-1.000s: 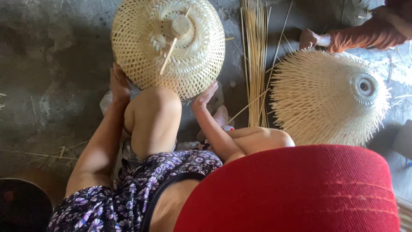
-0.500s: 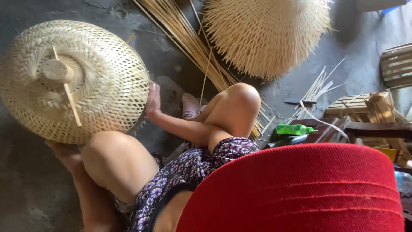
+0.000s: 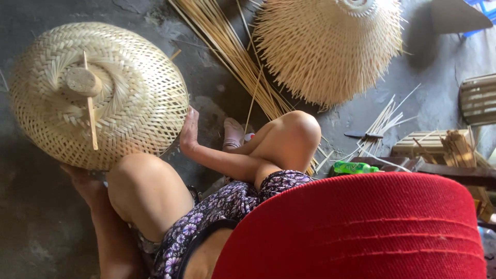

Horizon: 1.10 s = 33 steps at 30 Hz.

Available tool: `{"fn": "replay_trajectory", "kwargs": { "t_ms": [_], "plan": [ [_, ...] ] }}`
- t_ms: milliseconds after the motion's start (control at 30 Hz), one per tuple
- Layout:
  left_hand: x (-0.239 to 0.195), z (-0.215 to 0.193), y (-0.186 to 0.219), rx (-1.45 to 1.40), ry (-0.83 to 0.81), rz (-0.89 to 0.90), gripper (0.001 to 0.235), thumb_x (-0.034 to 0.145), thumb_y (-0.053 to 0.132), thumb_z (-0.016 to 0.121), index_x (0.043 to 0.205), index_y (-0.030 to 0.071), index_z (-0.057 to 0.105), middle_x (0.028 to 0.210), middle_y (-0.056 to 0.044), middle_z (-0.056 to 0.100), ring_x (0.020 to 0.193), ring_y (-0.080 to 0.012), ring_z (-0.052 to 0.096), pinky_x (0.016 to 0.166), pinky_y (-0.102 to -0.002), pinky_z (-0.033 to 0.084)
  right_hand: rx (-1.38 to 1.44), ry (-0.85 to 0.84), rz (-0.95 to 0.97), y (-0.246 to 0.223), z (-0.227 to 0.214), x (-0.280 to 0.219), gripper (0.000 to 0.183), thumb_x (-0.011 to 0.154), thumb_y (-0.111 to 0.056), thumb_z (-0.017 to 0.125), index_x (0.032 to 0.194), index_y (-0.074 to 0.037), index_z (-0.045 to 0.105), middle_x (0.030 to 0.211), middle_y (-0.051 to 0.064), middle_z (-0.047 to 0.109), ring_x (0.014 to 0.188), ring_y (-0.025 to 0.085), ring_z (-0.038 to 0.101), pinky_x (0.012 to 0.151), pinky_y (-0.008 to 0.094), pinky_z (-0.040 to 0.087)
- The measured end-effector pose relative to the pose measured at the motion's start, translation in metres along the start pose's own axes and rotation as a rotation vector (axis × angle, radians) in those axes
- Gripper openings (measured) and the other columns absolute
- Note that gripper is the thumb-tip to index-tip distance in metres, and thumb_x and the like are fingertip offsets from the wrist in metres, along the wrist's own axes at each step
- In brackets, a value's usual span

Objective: The person weaves bamboo strips by hand to form a conical structure, threading and tucking individual pieces into a lattice.

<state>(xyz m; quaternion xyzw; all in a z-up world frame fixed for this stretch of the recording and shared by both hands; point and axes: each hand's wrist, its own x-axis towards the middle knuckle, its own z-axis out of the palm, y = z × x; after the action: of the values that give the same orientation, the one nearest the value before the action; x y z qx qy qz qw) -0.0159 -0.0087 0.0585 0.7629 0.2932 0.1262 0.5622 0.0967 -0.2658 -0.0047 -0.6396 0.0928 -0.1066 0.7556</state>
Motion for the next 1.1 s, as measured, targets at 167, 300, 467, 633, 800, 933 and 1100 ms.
{"fn": "replay_trajectory", "kwargs": {
  "t_ms": [167,300,467,633,800,933,1100],
  "plan": [
    [0.015,0.007,-0.037,-0.186,0.07,0.145,0.07,0.115,0.054,0.028,0.152,-0.001,0.047,0.15,-0.022,0.058,0.13,-0.0325,0.056,0.107,-0.045,0.046,0.008,-0.002,0.029,0.003,0.001,0.004,0.042,0.111,-0.033,0.039,0.132,-0.002,0.057,0.126,0.017,0.059,0.116,0.027,0.055,0.106,0.036,0.042],
    [0.018,0.007,-0.042,-0.27,0.109,0.07,0.078,0.108,0.06,0.027,0.149,-0.002,0.049,0.149,-0.021,0.057,0.13,-0.0315,0.058,0.104,-0.044,0.047,-0.001,0.009,0.072,0.003,-0.008,-0.011,0.042,0.111,-0.033,0.04,0.131,-0.002,0.058,0.125,0.018,0.061,0.115,0.027,0.056,0.105,0.036,0.043],
    [0.01,0.008,-0.03,-0.373,0.049,0.103,0.082,0.108,0.064,0.028,0.153,-0.003,0.04,0.156,-0.022,0.047,0.139,-0.0309,0.051,0.112,-0.043,0.042,-0.137,0.082,0.081,-0.041,-0.019,-0.002,0.041,0.11,-0.033,0.042,0.13,-0.002,0.06,0.123,0.018,0.063,0.114,0.028,0.058,0.104,0.036,0.044],
    [0.017,0.009,-0.046,-0.357,0.016,0.233,0.068,0.114,0.05,0.027,0.152,-0.004,0.042,0.154,-0.022,0.05,0.139,-0.0297,0.052,0.115,-0.042,0.042,-0.526,0.16,-0.176,-0.064,-0.036,0.022,0.036,0.105,-0.028,0.053,0.127,-0.002,0.066,0.124,0.02,0.067,0.116,0.032,0.059,0.106,0.041,0.045],
    [0.031,0.015,-0.057,-0.327,0.013,0.358,0.06,0.116,0.045,0.031,0.156,0.0,0.04,0.158,-0.017,0.046,0.144,-0.0278,0.047,0.119,-0.041,0.039,0.363,-0.269,0.064,-0.034,-0.03,0.073,0.047,0.11,-0.036,0.046,0.142,-0.002,0.054,0.136,0.01,0.059,0.127,0.024,0.052,0.112,0.04,0.04],
    [0.019,0.017,-0.065,-0.398,0.017,0.432,0.055,0.118,0.04,0.035,0.159,0.003,0.037,0.161,-0.013,0.043,0.148,-0.0263,0.043,0.123,-0.04,0.037,0.564,-0.308,0.188,0.008,-0.038,0.083,0.055,0.114,-0.041,0.052,0.142,0.007,0.051,0.133,0.016,0.059,0.12,0.03,0.057,0.108,0.046,0.044],
    [0.019,0.023,-0.095,-0.548,-0.019,0.459,0.055,0.119,0.042,0.034,0.162,0.007,0.035,0.164,-0.01,0.041,0.151,-0.0256,0.04,0.126,-0.04,0.035,-0.184,-0.501,-0.653,0.036,-0.047,0.105,0.079,0.089,-0.039,0.077,0.148,0.002,0.046,0.145,0.018,0.054,0.133,0.033,0.056,0.114,0.038,0.043]
  ]
}}
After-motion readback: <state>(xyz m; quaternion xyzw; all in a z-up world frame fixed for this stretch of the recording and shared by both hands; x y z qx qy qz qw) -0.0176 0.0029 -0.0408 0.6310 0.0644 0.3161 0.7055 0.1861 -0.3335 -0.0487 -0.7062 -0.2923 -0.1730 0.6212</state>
